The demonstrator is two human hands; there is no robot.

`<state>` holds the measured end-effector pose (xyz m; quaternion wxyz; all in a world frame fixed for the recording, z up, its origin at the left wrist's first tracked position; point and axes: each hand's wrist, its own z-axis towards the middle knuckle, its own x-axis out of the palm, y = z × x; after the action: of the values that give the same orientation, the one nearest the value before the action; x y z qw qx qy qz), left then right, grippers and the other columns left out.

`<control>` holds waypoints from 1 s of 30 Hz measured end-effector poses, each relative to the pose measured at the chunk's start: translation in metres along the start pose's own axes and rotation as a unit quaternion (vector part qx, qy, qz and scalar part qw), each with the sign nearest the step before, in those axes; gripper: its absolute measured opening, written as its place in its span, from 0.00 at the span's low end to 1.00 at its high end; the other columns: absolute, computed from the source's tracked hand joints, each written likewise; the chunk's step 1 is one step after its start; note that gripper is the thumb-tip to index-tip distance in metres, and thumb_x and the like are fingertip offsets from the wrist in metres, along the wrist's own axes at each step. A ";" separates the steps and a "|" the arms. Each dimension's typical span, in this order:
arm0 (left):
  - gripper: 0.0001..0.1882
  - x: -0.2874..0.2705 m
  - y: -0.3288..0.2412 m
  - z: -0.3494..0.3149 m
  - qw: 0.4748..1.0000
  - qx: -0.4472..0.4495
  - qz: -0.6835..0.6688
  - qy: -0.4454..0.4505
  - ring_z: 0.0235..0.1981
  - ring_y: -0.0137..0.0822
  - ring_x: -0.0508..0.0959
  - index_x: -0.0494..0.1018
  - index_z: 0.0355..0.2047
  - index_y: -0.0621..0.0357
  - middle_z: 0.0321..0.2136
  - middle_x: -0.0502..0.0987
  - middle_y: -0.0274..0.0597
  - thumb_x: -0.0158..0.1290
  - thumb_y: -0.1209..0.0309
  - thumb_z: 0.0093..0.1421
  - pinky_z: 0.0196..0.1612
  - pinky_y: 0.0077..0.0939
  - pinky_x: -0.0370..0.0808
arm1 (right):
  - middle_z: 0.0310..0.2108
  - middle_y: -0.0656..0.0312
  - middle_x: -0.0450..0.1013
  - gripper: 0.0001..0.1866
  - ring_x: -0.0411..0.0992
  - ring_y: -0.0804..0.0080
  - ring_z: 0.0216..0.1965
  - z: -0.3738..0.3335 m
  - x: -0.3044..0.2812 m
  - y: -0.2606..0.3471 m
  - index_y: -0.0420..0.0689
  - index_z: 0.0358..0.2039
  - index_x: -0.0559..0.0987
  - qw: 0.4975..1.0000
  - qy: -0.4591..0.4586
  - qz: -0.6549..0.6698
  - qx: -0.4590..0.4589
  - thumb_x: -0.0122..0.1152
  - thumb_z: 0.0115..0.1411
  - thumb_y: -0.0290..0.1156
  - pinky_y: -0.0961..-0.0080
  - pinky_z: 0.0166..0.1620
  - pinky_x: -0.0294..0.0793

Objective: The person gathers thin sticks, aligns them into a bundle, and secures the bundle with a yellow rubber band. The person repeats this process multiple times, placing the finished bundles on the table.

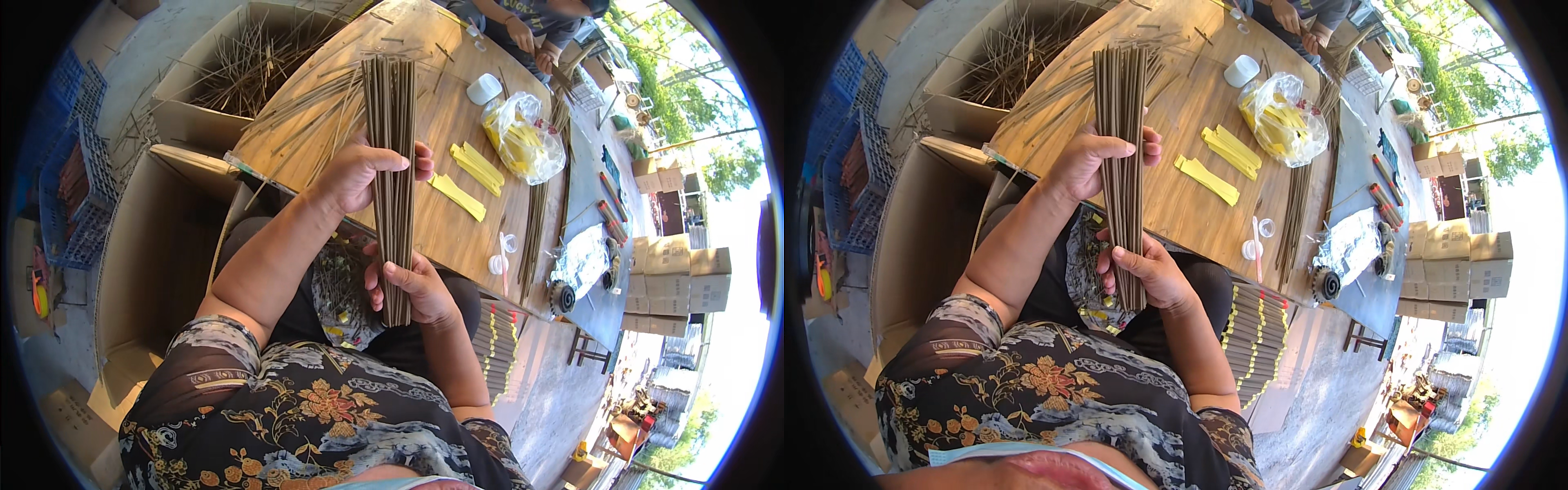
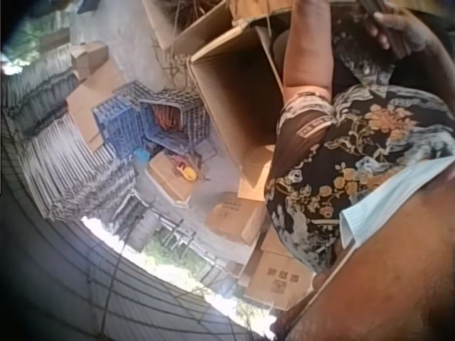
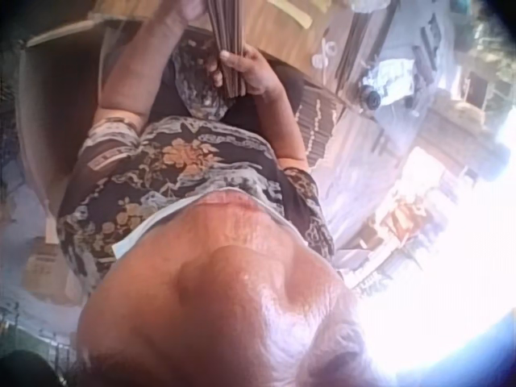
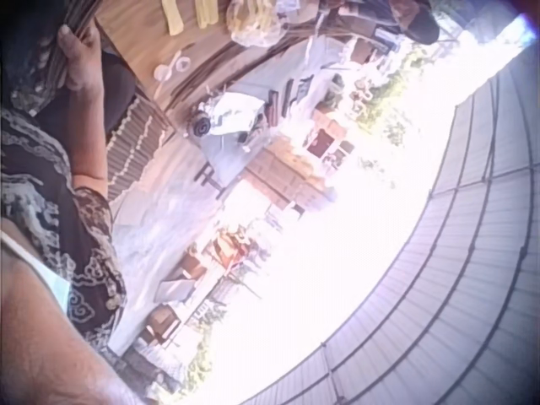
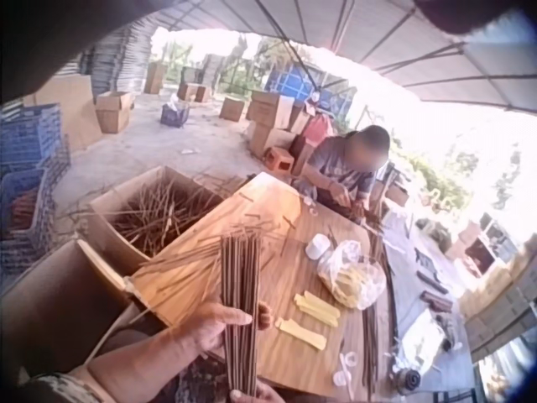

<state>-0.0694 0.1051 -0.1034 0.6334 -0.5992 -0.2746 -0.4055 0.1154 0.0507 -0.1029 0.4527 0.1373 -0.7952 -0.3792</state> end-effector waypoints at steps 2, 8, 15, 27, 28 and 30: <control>0.23 -0.001 -0.003 0.000 0.999 -0.012 -0.029 0.015 0.42 0.45 0.74 0.65 0.44 0.72 0.38 0.72 0.55 0.44 0.81 0.43 0.52 0.40 0.68 | 0.28 0.54 0.70 0.24 0.70 0.72 0.24 -0.001 0.001 -0.001 0.33 0.49 0.62 0.999 -0.001 0.040 0.000 0.54 0.56 0.35 0.76 0.27 0.73; 0.26 0.003 -0.005 0.000 0.992 -0.033 -0.120 0.031 0.43 0.48 0.73 0.65 0.41 0.80 0.41 0.71 0.61 0.38 0.80 0.37 0.51 0.39 0.70 | 0.28 0.55 0.70 0.21 0.71 0.73 0.25 -0.003 0.001 0.002 0.33 0.49 0.61 0.998 0.010 0.068 -0.003 0.50 0.58 0.29 0.76 0.29 0.73; 0.23 0.000 -0.003 0.000 0.998 -0.044 -0.043 0.004 0.49 0.48 0.69 0.59 0.47 0.81 0.47 0.67 0.60 0.41 0.77 0.51 0.55 0.38 0.65 | 0.28 0.55 0.71 0.21 0.70 0.72 0.25 -0.004 0.004 0.005 0.34 0.49 0.62 0.999 0.004 0.044 -0.008 0.50 0.57 0.27 0.76 0.30 0.73; 0.15 -0.009 -0.005 -0.001 0.999 -0.023 0.038 -0.012 0.35 0.31 0.76 0.68 0.41 0.64 0.33 0.75 0.42 0.47 0.79 0.50 0.40 0.24 0.75 | 0.27 0.58 0.71 0.19 0.67 0.75 0.22 -0.006 -0.001 0.005 0.36 0.48 0.64 0.998 -0.035 0.010 -0.043 0.50 0.57 0.29 0.80 0.25 0.68; 0.14 -0.008 -0.005 -0.001 0.998 -0.029 0.048 -0.030 0.34 0.30 0.76 0.68 0.40 0.64 0.32 0.75 0.40 0.48 0.79 0.51 0.39 0.23 0.75 | 0.27 0.58 0.71 0.19 0.67 0.75 0.22 -0.006 -0.002 0.006 0.36 0.48 0.64 0.998 -0.041 0.005 -0.044 0.50 0.57 0.29 0.80 0.25 0.68; 0.12 -0.007 -0.005 -0.002 0.995 -0.043 0.067 -0.067 0.33 0.27 0.76 0.69 0.39 0.62 0.32 0.75 0.37 0.50 0.78 0.52 0.38 0.20 0.75 | 0.27 0.58 0.71 0.19 0.67 0.75 0.23 -0.005 -0.005 0.006 0.36 0.48 0.64 0.997 -0.053 -0.005 -0.048 0.50 0.57 0.29 0.80 0.25 0.68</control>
<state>-0.0774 0.1051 -0.1067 0.6131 -0.6686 -0.2580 -0.3324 0.1233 0.0552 -0.0995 0.4139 0.0984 -0.7984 -0.4260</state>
